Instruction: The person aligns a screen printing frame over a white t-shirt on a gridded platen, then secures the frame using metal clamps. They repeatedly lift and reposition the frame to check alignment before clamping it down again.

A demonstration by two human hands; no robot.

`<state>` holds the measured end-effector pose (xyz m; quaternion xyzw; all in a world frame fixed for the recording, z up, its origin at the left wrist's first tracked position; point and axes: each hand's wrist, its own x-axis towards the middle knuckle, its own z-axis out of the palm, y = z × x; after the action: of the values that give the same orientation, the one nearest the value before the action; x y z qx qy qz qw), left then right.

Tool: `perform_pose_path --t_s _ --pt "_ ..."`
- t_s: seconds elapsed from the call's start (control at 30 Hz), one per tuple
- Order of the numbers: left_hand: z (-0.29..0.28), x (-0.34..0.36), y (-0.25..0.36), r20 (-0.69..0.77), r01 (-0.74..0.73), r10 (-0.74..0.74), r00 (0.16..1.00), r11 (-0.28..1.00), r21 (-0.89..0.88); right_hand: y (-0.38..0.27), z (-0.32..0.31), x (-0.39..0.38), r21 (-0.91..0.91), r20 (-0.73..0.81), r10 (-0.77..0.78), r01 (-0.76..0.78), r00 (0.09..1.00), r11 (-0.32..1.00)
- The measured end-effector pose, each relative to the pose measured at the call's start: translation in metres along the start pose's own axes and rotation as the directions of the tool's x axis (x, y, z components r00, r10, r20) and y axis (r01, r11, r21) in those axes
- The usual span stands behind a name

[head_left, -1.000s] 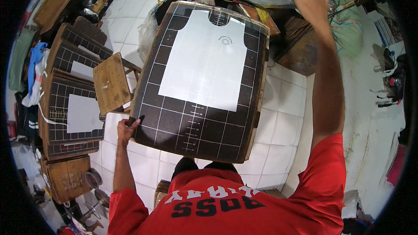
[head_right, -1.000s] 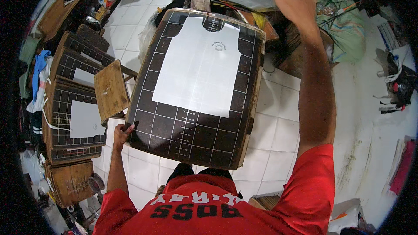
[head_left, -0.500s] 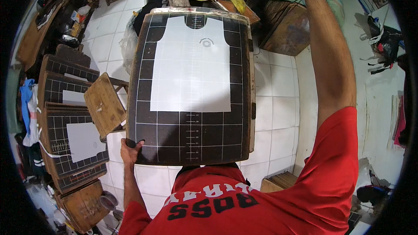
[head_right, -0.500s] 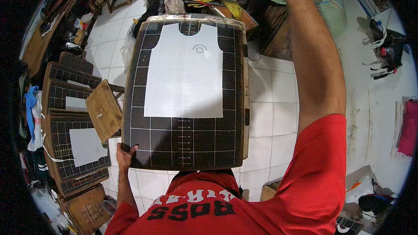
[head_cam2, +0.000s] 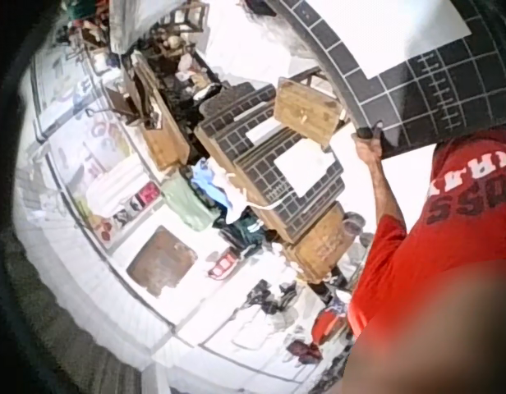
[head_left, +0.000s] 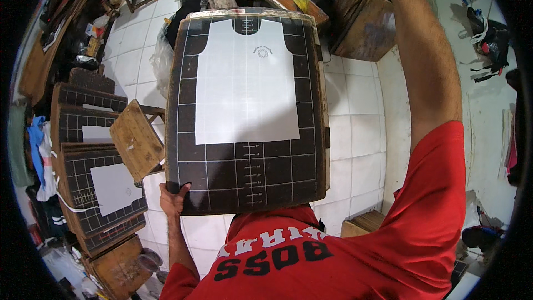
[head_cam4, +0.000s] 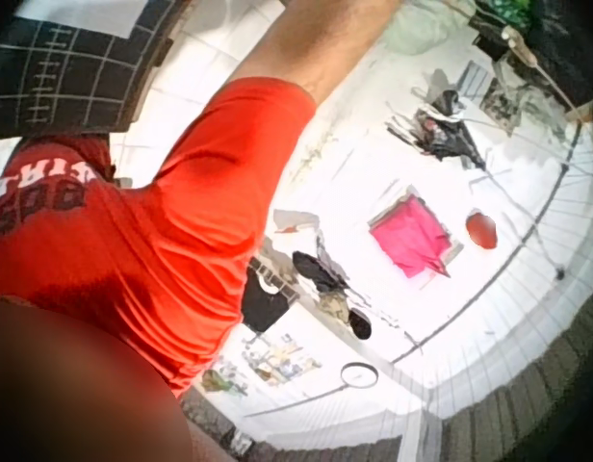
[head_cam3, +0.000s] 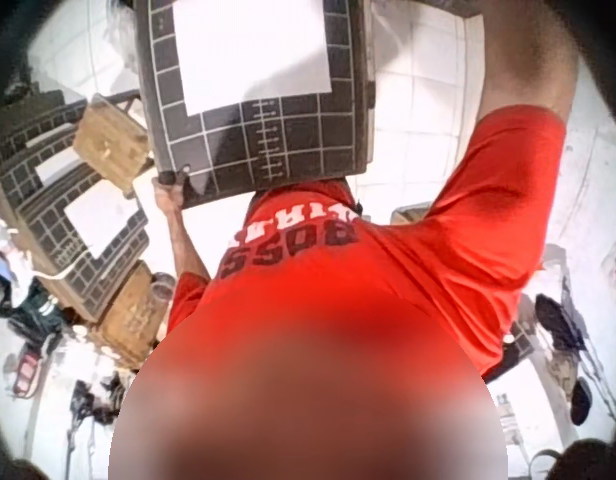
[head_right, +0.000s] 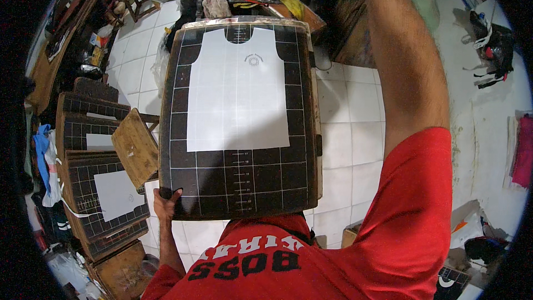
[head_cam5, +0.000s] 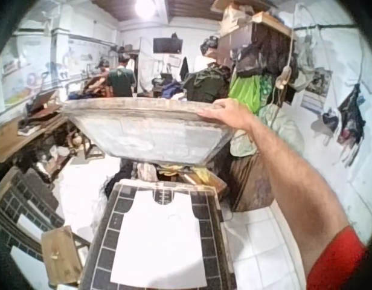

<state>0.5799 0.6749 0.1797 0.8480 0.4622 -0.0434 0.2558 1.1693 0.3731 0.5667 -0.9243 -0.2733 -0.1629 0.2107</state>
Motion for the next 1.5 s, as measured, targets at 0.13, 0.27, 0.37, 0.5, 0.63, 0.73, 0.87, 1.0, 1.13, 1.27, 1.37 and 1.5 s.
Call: perform_pose_path --t_s 0.13,0.27,0.37,0.5,0.63,0.73,0.87,1.0,1.13,1.27,1.37,1.5 --pt "-0.001 0.001 0.003 -0.014 0.007 -0.007 1.0 1.0 -0.01 0.002 -0.004 -0.002 0.025 0.024 -0.022 0.021 0.999 0.999" --pt "0.0 0.004 0.002 -0.028 0.012 -0.011 1.0 1.0 0.012 0.002 -0.005 -0.003 0.015 0.0 0.0 0.0 1.0 1.0" --pt "0.005 0.007 -0.003 -0.027 0.034 -0.033 0.999 0.999 0.019 -0.001 -0.005 -0.002 0.016 0.006 -0.013 0.013 1.0 1.0" --pt "0.016 0.013 -0.013 -0.009 0.08 -0.08 0.997 0.997 -0.002 -0.007 -0.013 -0.002 -0.046 0.051 -0.015 0.017 0.999 0.999" --pt "0.028 0.024 -0.018 0.038 0.045 -0.046 0.998 0.999 0.025 -0.011 -0.011 -0.005 -0.122 -0.012 0.013 -0.014 1.0 0.992" --pt "0.035 0.034 -0.022 0.099 0.069 -0.085 0.991 0.986 0.149 -0.007 -0.003 -0.012 -0.228 -0.104 0.009 -0.032 0.995 0.973" --pt "0.039 0.047 -0.037 0.106 -0.02 -0.006 0.994 0.97 0.242 0.004 0.018 -0.041 -0.305 -0.133 -0.12 0.074 0.984 0.949" --pt "0.042 0.062 -0.044 -0.054 -0.148 0.157 0.986 0.978 0.146 0.002 0.04 -0.108 -0.329 -0.173 -0.412 0.342 0.895 0.88" --pt "0.051 0.082 -0.02 -0.221 -0.16 0.178 0.959 0.983 0.095 -0.005 0.087 -0.225 -0.135 -0.032 -0.299 0.292 0.954 0.947" --pt "0.07 0.08 0.011 -0.263 -0.132 0.168 0.95 0.98 0.15 -0.001 0.19 -0.329 0.194 0.26 -0.19 0.142 0.947 0.971" --pt "0.075 0.087 0.026 -0.238 -0.18 0.175 0.955 0.984 0.001 0.019 0.259 -0.369 0.262 0.301 -0.166 0.086 0.939 0.961" --pt "0.064 0.102 0.022 0.033 0.186 -0.183 0.983 0.973 -0.137 0.043 0.302 -0.395 0.326 0.284 -0.168 0.07 0.944 0.943"
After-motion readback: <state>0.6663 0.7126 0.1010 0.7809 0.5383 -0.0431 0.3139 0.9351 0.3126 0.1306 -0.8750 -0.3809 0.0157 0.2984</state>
